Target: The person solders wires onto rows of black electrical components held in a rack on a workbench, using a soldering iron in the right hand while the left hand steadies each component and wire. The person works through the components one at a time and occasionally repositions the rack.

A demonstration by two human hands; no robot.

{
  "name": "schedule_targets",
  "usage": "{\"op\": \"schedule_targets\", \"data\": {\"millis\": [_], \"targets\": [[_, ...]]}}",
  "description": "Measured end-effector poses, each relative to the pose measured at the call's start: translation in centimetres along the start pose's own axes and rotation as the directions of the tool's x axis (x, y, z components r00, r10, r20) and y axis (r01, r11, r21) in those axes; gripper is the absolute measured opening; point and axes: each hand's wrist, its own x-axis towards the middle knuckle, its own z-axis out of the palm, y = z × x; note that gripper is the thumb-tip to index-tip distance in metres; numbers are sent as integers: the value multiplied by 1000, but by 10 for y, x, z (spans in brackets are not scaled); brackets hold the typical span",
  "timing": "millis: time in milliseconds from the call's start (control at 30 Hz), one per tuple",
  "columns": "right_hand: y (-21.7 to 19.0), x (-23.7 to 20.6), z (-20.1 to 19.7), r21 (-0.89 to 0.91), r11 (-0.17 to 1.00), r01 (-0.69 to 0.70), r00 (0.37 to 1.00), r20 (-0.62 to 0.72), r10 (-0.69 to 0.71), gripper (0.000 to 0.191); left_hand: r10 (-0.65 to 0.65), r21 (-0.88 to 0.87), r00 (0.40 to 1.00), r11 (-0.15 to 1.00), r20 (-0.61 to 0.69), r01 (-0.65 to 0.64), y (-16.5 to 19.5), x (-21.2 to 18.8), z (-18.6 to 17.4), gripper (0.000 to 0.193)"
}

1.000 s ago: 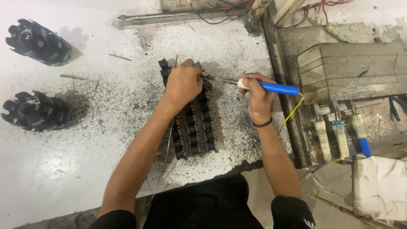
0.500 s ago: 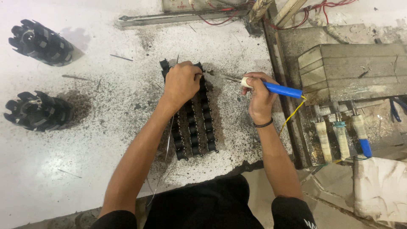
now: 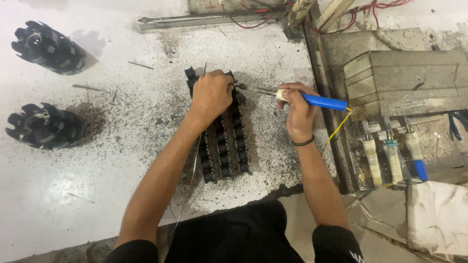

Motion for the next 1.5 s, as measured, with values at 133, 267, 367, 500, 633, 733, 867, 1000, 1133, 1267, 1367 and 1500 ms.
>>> {"op": "schedule_targets", "data": {"millis": [133,267,367,500,633,733,867,1000,1133,1267,1367,1500], "targets": [[2,0,0,8,1000,-1,999,41,1,17,-2,-2,1000,1000,8,2,1,0,0,8],[-2,0,-4,31,999,13,1000,16,-13,16,29,-22,998,999,-54,-30,9,-1,-10,7],[-12,-3,-13,73,994,76,997,-26,-74,16,66,-53,982,996,-176,-77,16,-7,-22,9],[-9,-30,-20,70,994,88,996,-5,-88,15,103,-83,979,989,-175,-119,21,-25,-25,14],[3,-37,-22,69,997,30,999,-19,-29,15,71,-5,997,997,-39,-71,18,-30,-11,12],[8,-33,-22,56,998,-20,1000,-5,21,17,35,21,999,999,2,-35,12,-28,-4,8],[10,-33,-21,82,996,-26,1000,16,25,15,25,16,1000,1000,6,-25,11,-29,-2,10],[9,-33,-21,73,997,-16,1000,-2,16,15,25,-10,1000,1000,14,-25,14,-29,-3,12],[7,-33,-21,66,998,-14,1000,6,14,16,26,15,999,1000,22,-27,15,-27,-1,10],[6,-33,-20,41,999,-27,999,22,26,17,14,27,999,1000,45,-16,14,-27,1,10],[6,-34,-19,50,999,-21,1000,-5,21,15,20,-9,999,1000,30,-19,14,-28,0,11],[6,-34,-17,50,998,-23,999,-30,25,14,19,2,999,1000,40,-19,15,-27,0,11]]}}
